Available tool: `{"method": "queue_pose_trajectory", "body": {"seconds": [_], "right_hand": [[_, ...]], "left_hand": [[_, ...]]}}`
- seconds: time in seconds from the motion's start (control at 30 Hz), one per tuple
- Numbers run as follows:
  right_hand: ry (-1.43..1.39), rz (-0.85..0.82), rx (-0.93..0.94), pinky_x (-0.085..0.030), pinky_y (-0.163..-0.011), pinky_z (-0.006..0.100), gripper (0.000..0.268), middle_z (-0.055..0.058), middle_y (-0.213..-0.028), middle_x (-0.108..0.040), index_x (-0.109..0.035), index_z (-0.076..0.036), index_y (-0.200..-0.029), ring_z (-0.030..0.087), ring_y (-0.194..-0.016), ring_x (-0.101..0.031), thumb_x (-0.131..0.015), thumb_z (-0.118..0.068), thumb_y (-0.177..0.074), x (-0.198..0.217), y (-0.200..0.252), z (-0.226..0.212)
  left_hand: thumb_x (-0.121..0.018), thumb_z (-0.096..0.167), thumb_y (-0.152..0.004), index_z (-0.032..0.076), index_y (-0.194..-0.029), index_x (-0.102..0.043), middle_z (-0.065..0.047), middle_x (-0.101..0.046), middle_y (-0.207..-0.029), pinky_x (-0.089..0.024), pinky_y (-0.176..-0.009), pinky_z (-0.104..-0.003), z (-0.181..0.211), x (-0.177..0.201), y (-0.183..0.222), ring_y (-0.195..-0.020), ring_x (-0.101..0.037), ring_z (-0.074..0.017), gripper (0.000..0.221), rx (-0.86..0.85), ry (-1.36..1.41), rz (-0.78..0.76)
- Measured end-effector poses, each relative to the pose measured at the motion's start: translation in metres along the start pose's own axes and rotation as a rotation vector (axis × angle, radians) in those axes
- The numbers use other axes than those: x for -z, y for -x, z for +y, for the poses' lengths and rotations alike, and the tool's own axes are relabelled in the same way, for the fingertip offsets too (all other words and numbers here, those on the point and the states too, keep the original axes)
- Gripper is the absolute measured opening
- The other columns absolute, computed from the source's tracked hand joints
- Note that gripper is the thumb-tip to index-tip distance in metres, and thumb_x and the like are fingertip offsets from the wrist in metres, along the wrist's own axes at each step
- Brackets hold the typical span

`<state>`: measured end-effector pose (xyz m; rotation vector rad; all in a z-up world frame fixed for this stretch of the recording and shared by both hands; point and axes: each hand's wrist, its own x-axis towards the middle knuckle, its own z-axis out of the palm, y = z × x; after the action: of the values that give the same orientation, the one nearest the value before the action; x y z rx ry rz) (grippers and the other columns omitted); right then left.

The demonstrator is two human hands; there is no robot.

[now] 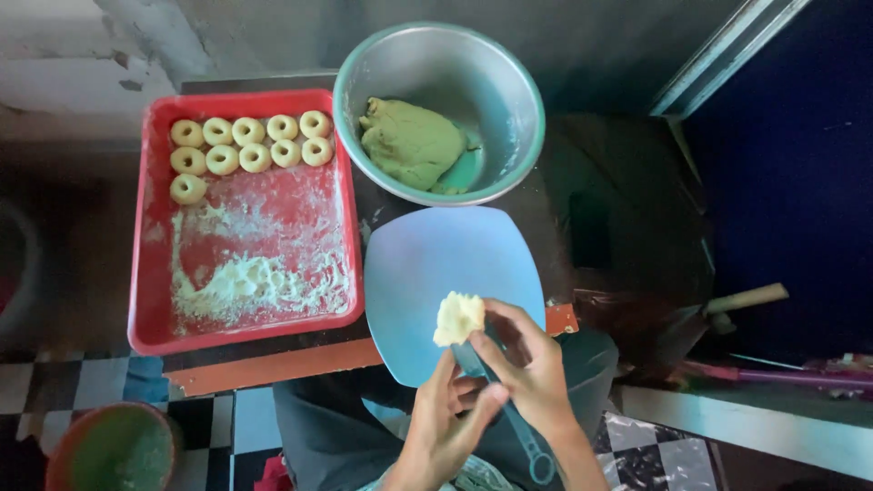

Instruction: Manually portioning dough from a bowl, rolling it into balls, and shaping it into donut rings on a plate before placing them on a tray.

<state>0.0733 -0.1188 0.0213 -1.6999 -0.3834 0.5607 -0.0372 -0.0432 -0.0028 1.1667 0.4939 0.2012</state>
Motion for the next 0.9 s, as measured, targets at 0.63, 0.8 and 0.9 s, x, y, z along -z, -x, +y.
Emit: {"method": "queue_pose_trajectory", "body": {"seconds": [0.63,0.8,0.9], "right_hand": [[-0.083,0.020,0.254,-0.069,-0.092,0.041,0.032,0.023,-0.112,-0.076,-0.065,0.001,-0.110,0.034,-0.097,-0.081,-0.058,-0.029,-0.100,0.001,-0.030,0.009],[-0.983,-0.135,-0.219,-0.043,-0.066,0.029,0.016,0.036,-0.131,-0.056,-0.058,-0.005,-0.105,0.020,-0.069,-0.052,-0.058,0.008,-0.096,0.001,-0.046,0.063],[-0.982,-0.213,-0.307,-0.031,-0.063,0.032,0.026,0.003,-0.082,-0.041,-0.055,-0.006,-0.106,0.016,-0.067,-0.037,-0.053,-0.030,-0.097,-0.002,-0.044,0.056]], "left_hand": [[-0.068,0.024,-0.101,0.010,-0.091,-0.065,-0.001,-0.061,-0.071,-0.043,-0.051,-0.023,0.019,0.049,0.019,-0.065,-0.085,-0.0108,0.017,0.141,-0.422,-0.184],[-0.075,0.015,-0.096,0.001,-0.088,-0.067,-0.005,-0.060,-0.074,-0.054,-0.049,-0.027,0.005,0.062,0.023,-0.061,-0.082,-0.0171,0.018,0.124,-0.106,-0.015],[-0.075,0.022,-0.092,0.002,-0.086,-0.069,-0.007,-0.070,-0.072,-0.063,-0.053,-0.031,0.009,0.071,0.020,-0.065,-0.087,-0.0197,0.022,0.093,-0.227,0.088]]}}
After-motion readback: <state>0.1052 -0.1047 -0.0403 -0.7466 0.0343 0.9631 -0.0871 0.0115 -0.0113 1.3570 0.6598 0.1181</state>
